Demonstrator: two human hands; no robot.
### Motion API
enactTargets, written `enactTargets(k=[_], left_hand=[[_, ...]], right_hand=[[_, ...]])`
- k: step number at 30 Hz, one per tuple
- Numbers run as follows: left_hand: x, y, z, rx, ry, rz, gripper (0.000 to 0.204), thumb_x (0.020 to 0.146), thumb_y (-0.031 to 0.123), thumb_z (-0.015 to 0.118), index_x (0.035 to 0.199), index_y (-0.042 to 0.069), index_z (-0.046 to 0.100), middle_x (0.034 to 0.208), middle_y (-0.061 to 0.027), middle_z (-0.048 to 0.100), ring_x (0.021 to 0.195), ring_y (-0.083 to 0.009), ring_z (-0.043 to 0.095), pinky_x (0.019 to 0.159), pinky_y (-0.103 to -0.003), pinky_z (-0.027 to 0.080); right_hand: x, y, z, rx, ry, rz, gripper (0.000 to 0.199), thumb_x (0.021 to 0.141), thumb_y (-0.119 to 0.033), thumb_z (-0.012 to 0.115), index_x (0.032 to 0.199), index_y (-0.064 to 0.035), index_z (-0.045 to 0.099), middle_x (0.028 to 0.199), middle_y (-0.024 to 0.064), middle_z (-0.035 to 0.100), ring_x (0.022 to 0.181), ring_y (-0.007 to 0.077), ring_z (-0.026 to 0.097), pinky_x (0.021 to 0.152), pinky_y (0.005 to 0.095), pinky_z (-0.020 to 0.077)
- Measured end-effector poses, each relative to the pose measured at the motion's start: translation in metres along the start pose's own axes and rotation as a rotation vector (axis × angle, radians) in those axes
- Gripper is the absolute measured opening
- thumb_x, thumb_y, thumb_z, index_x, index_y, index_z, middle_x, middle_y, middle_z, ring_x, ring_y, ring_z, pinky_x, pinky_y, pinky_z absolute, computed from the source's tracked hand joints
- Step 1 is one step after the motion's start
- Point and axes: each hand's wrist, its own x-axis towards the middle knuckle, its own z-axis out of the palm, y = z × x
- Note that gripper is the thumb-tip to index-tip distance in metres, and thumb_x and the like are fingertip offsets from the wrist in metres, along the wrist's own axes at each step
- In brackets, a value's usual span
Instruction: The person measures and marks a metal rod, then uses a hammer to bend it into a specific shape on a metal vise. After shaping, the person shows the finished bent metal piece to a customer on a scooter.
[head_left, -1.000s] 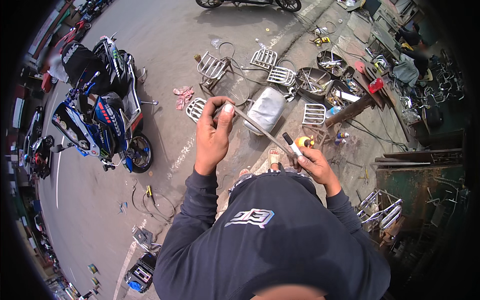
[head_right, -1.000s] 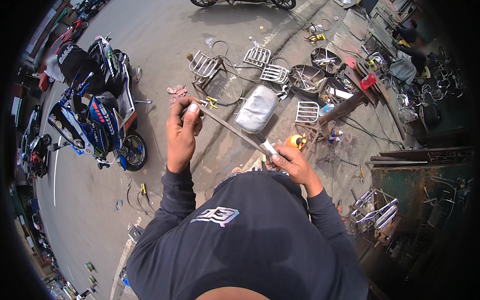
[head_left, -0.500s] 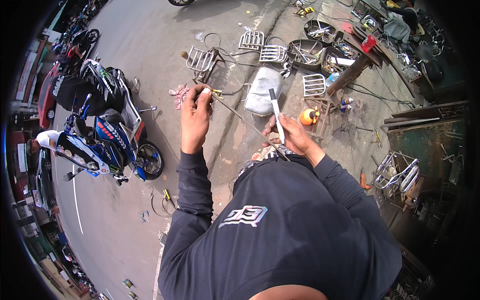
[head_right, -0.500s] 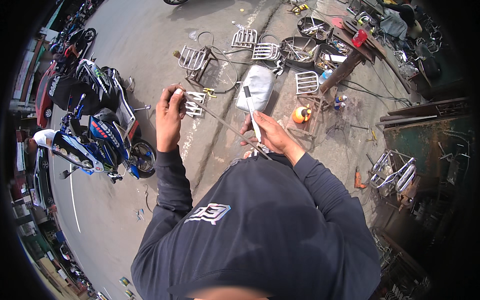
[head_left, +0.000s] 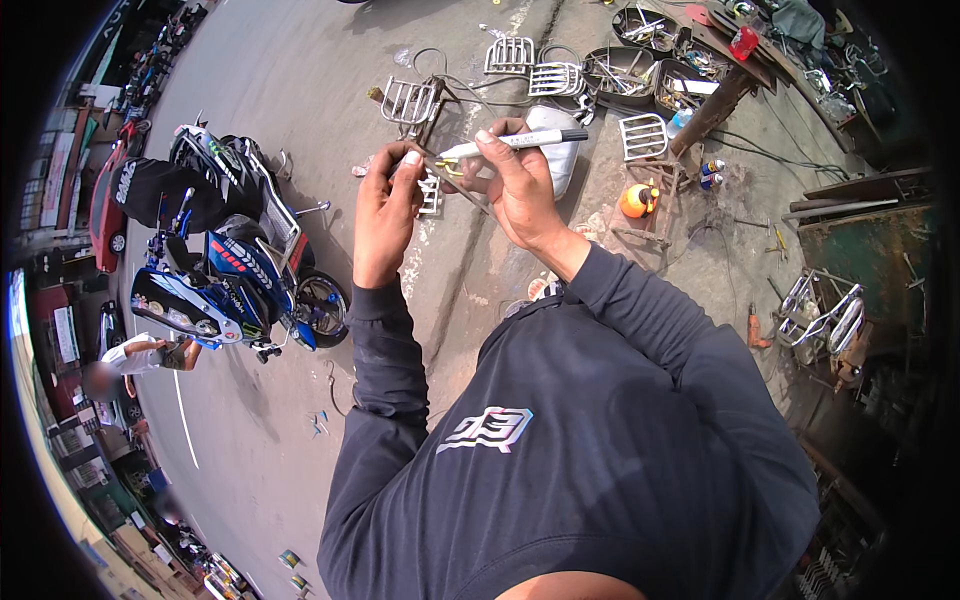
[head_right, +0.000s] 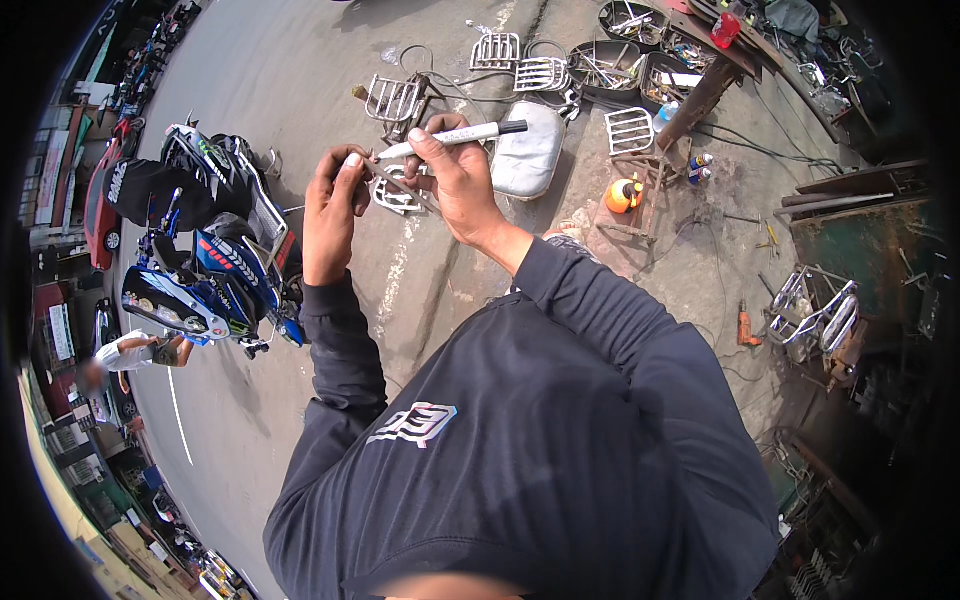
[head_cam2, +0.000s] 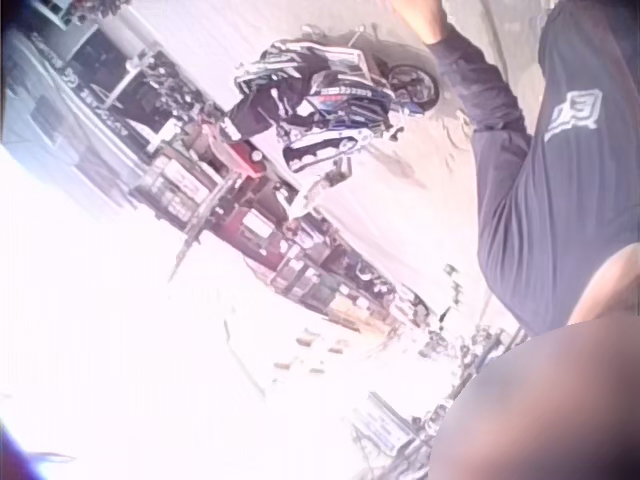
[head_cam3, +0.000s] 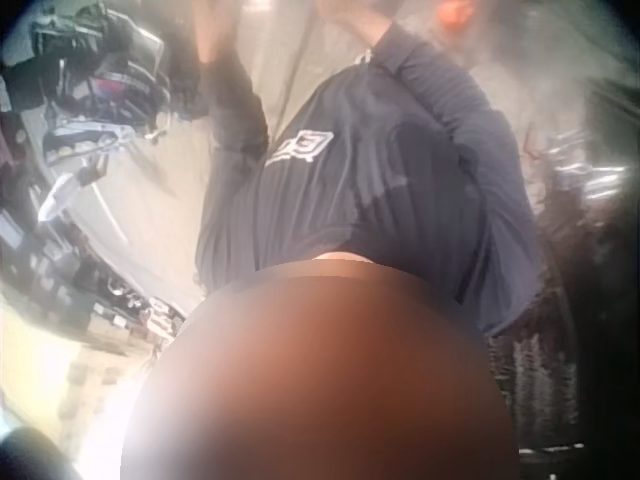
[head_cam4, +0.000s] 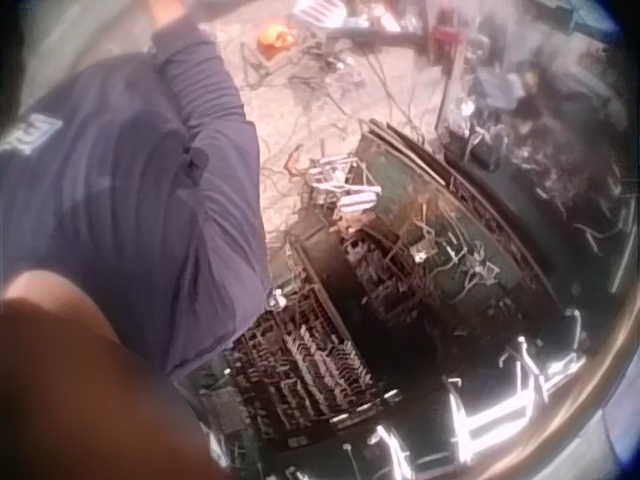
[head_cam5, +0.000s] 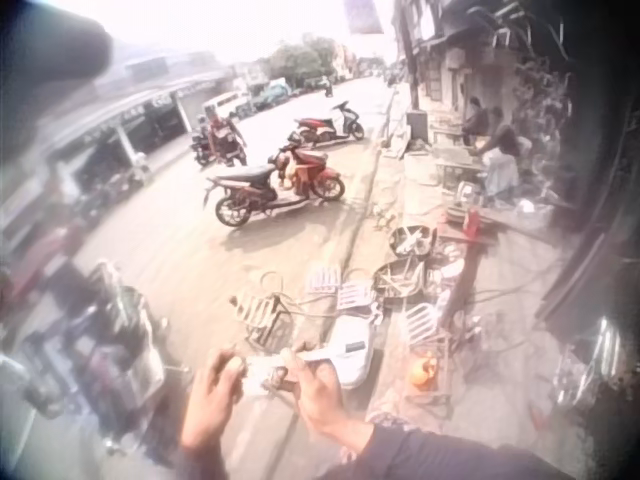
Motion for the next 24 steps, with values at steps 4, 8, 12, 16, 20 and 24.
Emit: enactTargets(k=[4, 8, 12, 16, 20, 24], left_hand=[[-0.006, -0.001, -0.003, -0.006, -0.013, 0.042, 0.024, 0.108, 0.024, 0.056, 0.113, 0.001, 0.062, 0.086, 0.0016, 0.055, 0.068, -0.0049, 0.044, 0.059, -0.021, 0.035], [-0.006, -0.003, -0.006, -0.056, -0.021, 0.042, 0.024, 0.108, 0.023, 0.055, 0.113, 0.000, 0.061, 0.084, 0.0023, 0.053, 0.067, -0.0049, 0.041, 0.059, -0.022, 0.034], [-0.003, -0.005, -0.010, -0.094, -0.042, 0.048, 0.023, 0.107, 0.024, 0.058, 0.116, 0.003, 0.061, 0.084, 0.0044, 0.053, 0.068, -0.0036, 0.042, 0.060, -0.021, 0.034], [-0.001, -0.007, -0.011, -0.112, -0.041, 0.051, 0.023, 0.107, 0.023, 0.058, 0.115, 0.002, 0.061, 0.082, 0.0043, 0.052, 0.067, -0.0039, 0.042, 0.060, -0.021, 0.034], [0.001, -0.008, -0.011, -0.113, -0.053, 0.058, 0.023, 0.107, 0.023, 0.059, 0.116, 0.002, 0.061, 0.083, 0.0042, 0.052, 0.068, -0.0041, 0.041, 0.060, -0.021, 0.034], [0.003, -0.009, -0.011, -0.123, -0.052, 0.062, 0.023, 0.107, 0.023, 0.059, 0.115, 0.001, 0.061, 0.084, 0.0039, 0.052, 0.069, -0.0044, 0.041, 0.061, -0.022, 0.034]], right_hand=[[-0.002, 0.006, 0.003, 0.026, -0.012, 0.045, 0.010, 0.105, -0.019, 0.061, 0.110, -0.0126, 0.054, 0.093, -0.0005, 0.057, 0.086, 0.0094, 0.061, 0.077, 0.0447, 0.0649], [-0.003, 0.010, 0.004, -0.028, -0.054, 0.033, 0.012, 0.105, -0.019, 0.062, 0.107, -0.0107, 0.055, 0.094, 0.0009, 0.060, 0.085, 0.0086, 0.061, 0.076, 0.0403, 0.0646], [-0.002, 0.012, 0.006, -0.022, -0.035, 0.030, 0.014, 0.106, -0.020, 0.062, 0.110, -0.0094, 0.054, 0.097, 0.0035, 0.062, 0.086, 0.0105, 0.061, 0.073, 0.0385, 0.0636], [-0.001, 0.012, 0.007, -0.055, -0.039, 0.022, 0.015, 0.106, -0.020, 0.062, 0.112, -0.0092, 0.054, 0.098, 0.0035, 0.062, 0.088, 0.0111, 0.062, 0.073, 0.0372, 0.0627], [-0.001, 0.011, 0.008, -0.074, -0.033, 0.040, 0.016, 0.105, -0.020, 0.063, 0.112, -0.0096, 0.054, 0.098, 0.0032, 0.062, 0.089, 0.0110, 0.063, 0.073, 0.0362, 0.0623], [0.000, 0.010, 0.010, -0.063, 0.014, 0.027, 0.021, 0.103, -0.024, 0.067, 0.108, -0.0089, 0.055, 0.088, 0.0033, 0.063, 0.075, 0.0100, 0.063, 0.063, 0.0285, 0.0581]])
